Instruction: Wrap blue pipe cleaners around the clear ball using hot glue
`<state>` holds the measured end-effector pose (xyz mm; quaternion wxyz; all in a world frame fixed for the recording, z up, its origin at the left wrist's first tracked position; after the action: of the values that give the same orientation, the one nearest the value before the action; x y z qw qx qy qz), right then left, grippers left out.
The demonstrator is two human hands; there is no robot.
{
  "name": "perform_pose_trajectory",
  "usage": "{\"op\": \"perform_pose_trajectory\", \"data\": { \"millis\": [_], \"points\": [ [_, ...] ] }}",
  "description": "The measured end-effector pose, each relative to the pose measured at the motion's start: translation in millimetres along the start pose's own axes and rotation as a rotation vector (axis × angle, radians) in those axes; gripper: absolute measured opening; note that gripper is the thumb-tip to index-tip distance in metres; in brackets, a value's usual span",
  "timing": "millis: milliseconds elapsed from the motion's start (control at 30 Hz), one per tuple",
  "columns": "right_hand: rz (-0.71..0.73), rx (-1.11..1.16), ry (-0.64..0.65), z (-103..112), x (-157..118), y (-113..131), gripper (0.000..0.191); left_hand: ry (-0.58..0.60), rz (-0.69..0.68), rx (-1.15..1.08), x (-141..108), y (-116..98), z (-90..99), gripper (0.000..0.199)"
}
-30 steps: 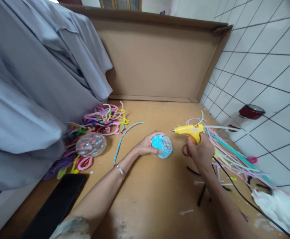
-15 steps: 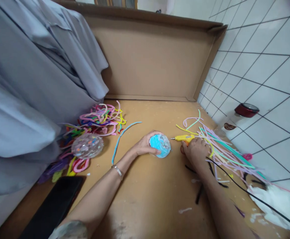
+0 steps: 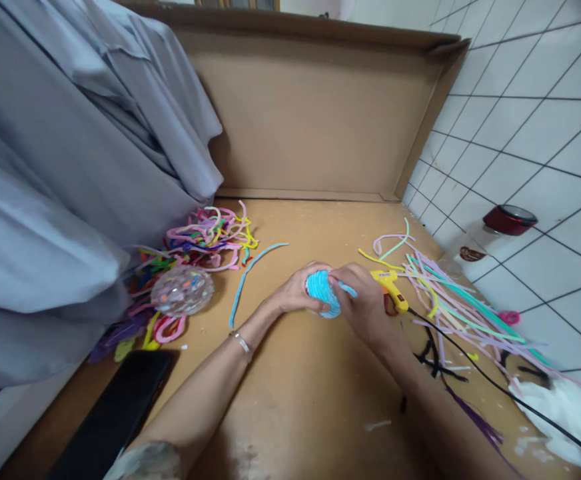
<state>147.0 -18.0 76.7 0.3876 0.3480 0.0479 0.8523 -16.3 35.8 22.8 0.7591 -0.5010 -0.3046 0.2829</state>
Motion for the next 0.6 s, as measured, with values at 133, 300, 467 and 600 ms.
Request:
{"op": "perform_pose_trajectory", "data": {
  "millis": [133, 300, 467, 600],
  "points": [
    [-0.14, 0.185, -0.115, 0.2, -13.2, -6.7, 0.017, 0.012, -0.015, -0.006, 0.4, 0.5, -0.4, 0.071],
    [-0.201, 0.305, -0.175, -5.8, -20.0, -5.5, 0.015, 0.007, -0.049, 0.011, -0.3, 1.3, 0.1, 0.07],
    [-0.247, 0.37, -0.173, -11.9, -21.5, -9.0, 0.015, 0.012, -0.064, 0.002, -1.4, 4.1, 0.3, 0.071],
    [-0.245, 0.357, -0.172, -15.2, -22.7, -11.5, 0.017, 0.009, -0.089, 0.018, -1.1, 5.3, 0.4, 0.07]
  ]
}}
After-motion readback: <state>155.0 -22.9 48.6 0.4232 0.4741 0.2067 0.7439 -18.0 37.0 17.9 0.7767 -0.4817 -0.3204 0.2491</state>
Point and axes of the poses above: each hand's wrist, its own x-axis towards the middle knuckle, its own z-axis out of the back of the hand, y = z × x, the point moved 1 cm from there along x, towards the middle knuckle, and after that the axes turned 11 degrees about y, right-handed, at the moved point
